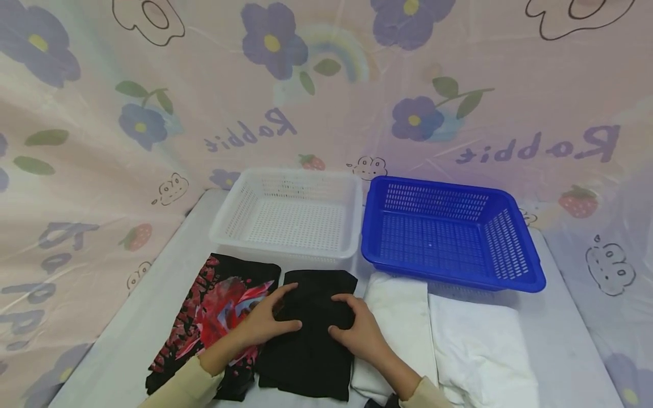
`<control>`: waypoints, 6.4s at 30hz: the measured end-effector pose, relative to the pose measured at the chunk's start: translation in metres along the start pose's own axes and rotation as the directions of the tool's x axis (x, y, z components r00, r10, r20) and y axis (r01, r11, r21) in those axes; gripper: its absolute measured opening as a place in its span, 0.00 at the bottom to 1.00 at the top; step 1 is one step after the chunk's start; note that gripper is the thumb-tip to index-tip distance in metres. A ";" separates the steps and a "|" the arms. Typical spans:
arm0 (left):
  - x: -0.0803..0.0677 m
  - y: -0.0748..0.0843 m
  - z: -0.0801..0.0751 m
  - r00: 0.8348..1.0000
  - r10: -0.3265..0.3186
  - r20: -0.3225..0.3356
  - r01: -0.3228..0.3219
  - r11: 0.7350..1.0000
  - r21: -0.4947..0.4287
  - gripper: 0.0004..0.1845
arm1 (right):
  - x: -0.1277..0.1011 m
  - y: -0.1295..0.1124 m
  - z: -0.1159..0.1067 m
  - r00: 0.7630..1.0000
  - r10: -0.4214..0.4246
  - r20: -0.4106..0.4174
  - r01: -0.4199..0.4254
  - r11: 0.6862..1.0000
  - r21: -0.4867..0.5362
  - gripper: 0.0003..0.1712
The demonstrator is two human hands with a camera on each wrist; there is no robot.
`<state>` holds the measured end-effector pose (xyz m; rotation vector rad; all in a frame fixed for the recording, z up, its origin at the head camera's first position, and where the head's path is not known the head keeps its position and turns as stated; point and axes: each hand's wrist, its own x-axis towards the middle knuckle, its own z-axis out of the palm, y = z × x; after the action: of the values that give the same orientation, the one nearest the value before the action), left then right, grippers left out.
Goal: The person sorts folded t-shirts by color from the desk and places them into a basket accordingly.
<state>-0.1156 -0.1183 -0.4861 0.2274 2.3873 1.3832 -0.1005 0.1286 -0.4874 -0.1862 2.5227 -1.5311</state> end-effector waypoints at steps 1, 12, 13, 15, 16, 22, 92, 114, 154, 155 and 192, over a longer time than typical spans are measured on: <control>0.000 0.000 0.001 1.000 0.007 -0.004 -0.007 1.000 -0.014 0.45 | 0.001 0.001 0.000 1.000 0.000 0.004 0.000 1.000 0.019 0.30; -0.002 -0.001 0.004 0.999 0.001 0.052 0.007 0.987 -0.163 0.44 | 0.001 0.004 -0.003 0.994 -0.008 0.108 -0.009 0.987 0.158 0.31; -0.002 -0.001 0.003 0.998 -0.015 0.057 0.024 0.988 -0.153 0.44 | 0.001 0.004 -0.003 0.992 -0.015 0.122 -0.005 0.986 0.165 0.32; -0.002 0.001 0.003 0.996 -0.048 0.070 0.057 0.990 -0.128 0.44 | 0.000 0.004 -0.003 0.989 -0.032 0.147 0.006 0.985 0.170 0.32; -0.002 0.001 0.003 0.995 -0.060 0.077 0.069 0.991 -0.118 0.44 | 0.000 0.005 -0.002 0.988 -0.042 0.151 0.017 0.987 0.161 0.32; -0.004 -0.002 0.006 0.997 -0.019 0.075 0.027 0.994 -0.103 0.41 | -0.004 0.003 0.000 0.986 -0.088 0.144 0.071 0.991 0.118 0.32; 0.073 0.107 -0.106 0.873 0.457 -0.172 -0.480 0.867 -0.134 0.35 | 0.116 -0.126 -0.117 0.945 -0.286 0.161 0.274 0.957 0.091 0.43; 0.138 0.101 -0.134 0.923 0.298 -0.242 -0.297 0.954 0.044 0.35 | 0.185 -0.112 -0.099 0.958 -0.286 0.014 0.286 0.957 -0.045 0.38; 0.168 0.050 -0.134 0.996 -0.086 -0.002 0.084 0.967 0.241 0.34 | 0.221 -0.076 -0.053 0.995 0.038 0.088 -0.006 0.940 -0.341 0.36; 0.168 0.048 -0.135 0.996 -0.086 -0.003 0.084 0.966 0.243 0.34 | 0.221 -0.077 -0.053 0.995 0.042 0.091 -0.009 0.942 -0.336 0.36; 0.157 0.039 -0.135 0.984 -0.120 0.134 0.051 0.899 0.435 0.32 | 0.215 -0.070 -0.030 0.968 0.127 0.215 -0.028 0.910 -0.413 0.38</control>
<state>-0.3143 -0.1568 -0.4293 0.3287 2.5039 0.7493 -0.3165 0.0788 -0.4313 -0.3006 2.5819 -0.8739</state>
